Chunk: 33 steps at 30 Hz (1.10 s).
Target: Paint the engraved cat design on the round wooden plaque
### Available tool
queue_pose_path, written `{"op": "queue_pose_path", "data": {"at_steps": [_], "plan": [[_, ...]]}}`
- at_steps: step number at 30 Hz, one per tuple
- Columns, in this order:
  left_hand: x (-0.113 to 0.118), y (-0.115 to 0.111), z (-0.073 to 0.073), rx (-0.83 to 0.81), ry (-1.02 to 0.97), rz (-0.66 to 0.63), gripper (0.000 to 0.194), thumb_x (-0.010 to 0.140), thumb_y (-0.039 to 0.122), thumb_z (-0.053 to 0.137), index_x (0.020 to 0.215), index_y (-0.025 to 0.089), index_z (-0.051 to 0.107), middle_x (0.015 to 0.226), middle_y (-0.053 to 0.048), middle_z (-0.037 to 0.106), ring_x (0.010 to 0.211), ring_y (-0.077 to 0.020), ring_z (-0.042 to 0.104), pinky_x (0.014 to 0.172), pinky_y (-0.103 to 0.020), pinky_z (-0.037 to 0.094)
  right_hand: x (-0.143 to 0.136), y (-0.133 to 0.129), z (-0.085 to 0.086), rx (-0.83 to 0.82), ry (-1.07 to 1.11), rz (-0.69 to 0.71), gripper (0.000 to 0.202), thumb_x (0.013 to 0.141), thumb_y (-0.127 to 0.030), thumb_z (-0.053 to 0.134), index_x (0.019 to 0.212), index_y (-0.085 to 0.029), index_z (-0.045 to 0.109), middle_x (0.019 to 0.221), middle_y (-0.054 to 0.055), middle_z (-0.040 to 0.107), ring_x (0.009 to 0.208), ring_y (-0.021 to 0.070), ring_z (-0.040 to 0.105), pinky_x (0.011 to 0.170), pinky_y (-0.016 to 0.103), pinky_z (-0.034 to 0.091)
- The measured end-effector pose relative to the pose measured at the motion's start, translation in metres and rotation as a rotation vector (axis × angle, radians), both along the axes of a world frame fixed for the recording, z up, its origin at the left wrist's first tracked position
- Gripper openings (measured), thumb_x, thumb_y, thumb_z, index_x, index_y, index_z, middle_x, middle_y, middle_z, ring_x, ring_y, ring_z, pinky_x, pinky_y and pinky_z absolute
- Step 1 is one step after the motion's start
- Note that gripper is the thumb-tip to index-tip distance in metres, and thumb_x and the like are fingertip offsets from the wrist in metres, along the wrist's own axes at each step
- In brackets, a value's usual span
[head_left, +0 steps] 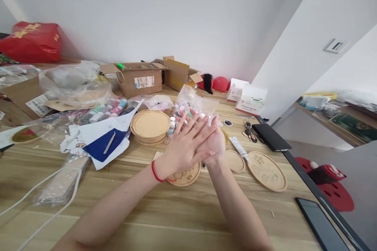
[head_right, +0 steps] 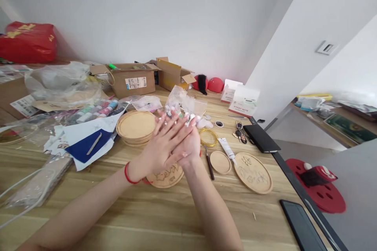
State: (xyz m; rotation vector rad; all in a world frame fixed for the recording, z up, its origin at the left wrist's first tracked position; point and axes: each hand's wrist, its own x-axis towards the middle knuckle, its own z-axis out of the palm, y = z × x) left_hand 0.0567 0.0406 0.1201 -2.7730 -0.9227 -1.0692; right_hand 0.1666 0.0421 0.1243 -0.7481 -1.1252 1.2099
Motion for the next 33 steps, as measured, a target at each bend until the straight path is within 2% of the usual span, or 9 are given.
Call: {"op": "queue_pose_path", "data": {"at_steps": [2, 5, 9, 12, 16, 20, 26, 30, 33], "plan": [[-0.005, 0.025, 0.005, 0.019, -0.046, 0.128, 0.062, 0.093, 0.059, 0.045, 0.149, 0.035, 0.034, 0.159, -0.003, 0.028, 0.149, -0.0365, 0.011, 0.115, -0.067, -0.009, 0.014, 0.009, 0.020, 0.097, 0.079, 0.066, 0.073, 0.090, -0.074, 0.015, 0.128, -0.030, 0.060, 0.132, 0.007, 0.063, 0.132, 0.0294, 0.050, 0.104, 0.059, 0.041], [-0.029, 0.066, 0.004, 0.000, -0.184, 0.426, 0.060, 0.092, 0.054, 0.050, 0.146, 0.028, 0.042, 0.160, -0.010, 0.023, 0.148, -0.0420, 0.004, 0.109, -0.074, -0.009, 0.039, 0.021, 0.037, 0.266, 0.091, -0.202, 0.069, 0.093, -0.068, 0.016, 0.135, -0.028, 0.053, 0.127, 0.010, 0.065, 0.125, 0.0273, 0.057, 0.099, 0.054, 0.045], [-0.059, 0.099, -0.001, -0.071, -0.300, 0.586, 0.041, 0.100, 0.032, 0.035, 0.096, 0.019, 0.073, 0.139, -0.013, 0.055, 0.142, -0.0355, 0.032, 0.114, -0.069, 0.003, 0.058, 0.034, 0.033, 0.324, 0.032, -0.556, 0.054, 0.095, -0.060, 0.034, 0.109, -0.022, 0.069, 0.044, -0.004, 0.053, 0.064, 0.0196, 0.069, 0.092, 0.045, 0.050], [-0.066, 0.103, -0.001, -0.089, -0.329, 0.485, 0.047, 0.100, 0.035, 0.036, 0.072, 0.022, 0.071, 0.118, -0.006, 0.070, 0.135, -0.0321, 0.043, 0.115, -0.068, -0.001, 0.065, 0.042, 0.022, 0.251, -0.150, -0.625, 0.066, 0.093, -0.068, 0.032, 0.073, -0.021, 0.073, 0.031, -0.007, 0.036, 0.036, 0.0140, 0.050, 0.071, 0.036, 0.054], [-0.061, 0.105, -0.006, -0.215, -0.308, 0.409, 0.053, 0.099, 0.046, 0.035, 0.064, 0.026, 0.070, 0.097, -0.007, 0.075, 0.134, -0.0331, 0.045, 0.113, -0.070, -0.002, 0.068, 0.053, 0.007, 0.132, -0.444, -0.461, 0.092, 0.088, -0.078, 0.007, 0.053, -0.020, 0.071, 0.030, 0.001, 0.042, 0.042, 0.0180, 0.058, 0.054, 0.032, 0.048], [-0.048, 0.108, -0.019, -0.292, -0.216, 0.286, 0.030, 0.085, 0.056, 0.059, 0.092, 0.031, 0.076, 0.131, -0.010, 0.063, 0.138, -0.0395, 0.038, 0.112, -0.071, 0.011, 0.062, 0.070, -0.010, 0.106, -0.561, -0.375, 0.061, 0.082, -0.075, 0.048, 0.058, -0.024, 0.074, 0.051, 0.005, 0.068, 0.062, 0.0236, 0.068, 0.068, 0.037, 0.054], [-0.024, 0.102, -0.020, -0.354, -0.313, 0.017, 0.051, 0.101, 0.048, 0.028, 0.146, 0.027, 0.040, 0.153, -0.007, 0.040, 0.142, -0.0203, 0.037, 0.115, -0.042, 0.035, 0.041, 0.076, -0.015, -0.029, 0.034, 0.144, 0.057, 0.083, -0.069, 0.054, 0.105, -0.019, 0.071, 0.112, 0.013, 0.074, 0.109, 0.0290, 0.067, 0.098, 0.051, 0.049], [-0.002, 0.078, -0.014, -0.075, -0.367, 0.112, 0.057, 0.102, 0.048, 0.025, 0.155, 0.028, 0.018, 0.163, -0.004, 0.014, 0.151, -0.0234, 0.007, 0.122, -0.049, 0.012, 0.022, 0.068, -0.010, -0.053, 0.211, 0.264, 0.075, 0.086, -0.079, 0.028, 0.111, -0.021, 0.067, 0.131, 0.013, 0.064, 0.126, 0.0291, 0.056, 0.105, 0.052, 0.044], [0.008, 0.064, -0.011, 0.052, -0.077, -0.007, 0.060, 0.098, 0.056, 0.034, 0.152, 0.033, 0.026, 0.161, -0.002, 0.024, 0.150, -0.0270, 0.013, 0.122, -0.055, 0.003, 0.009, 0.060, -0.009, -0.031, 0.282, 0.264, 0.077, 0.086, -0.080, 0.017, 0.118, -0.027, 0.064, 0.136, 0.007, 0.061, 0.130, 0.0274, 0.052, 0.107, 0.051, 0.042]]}}
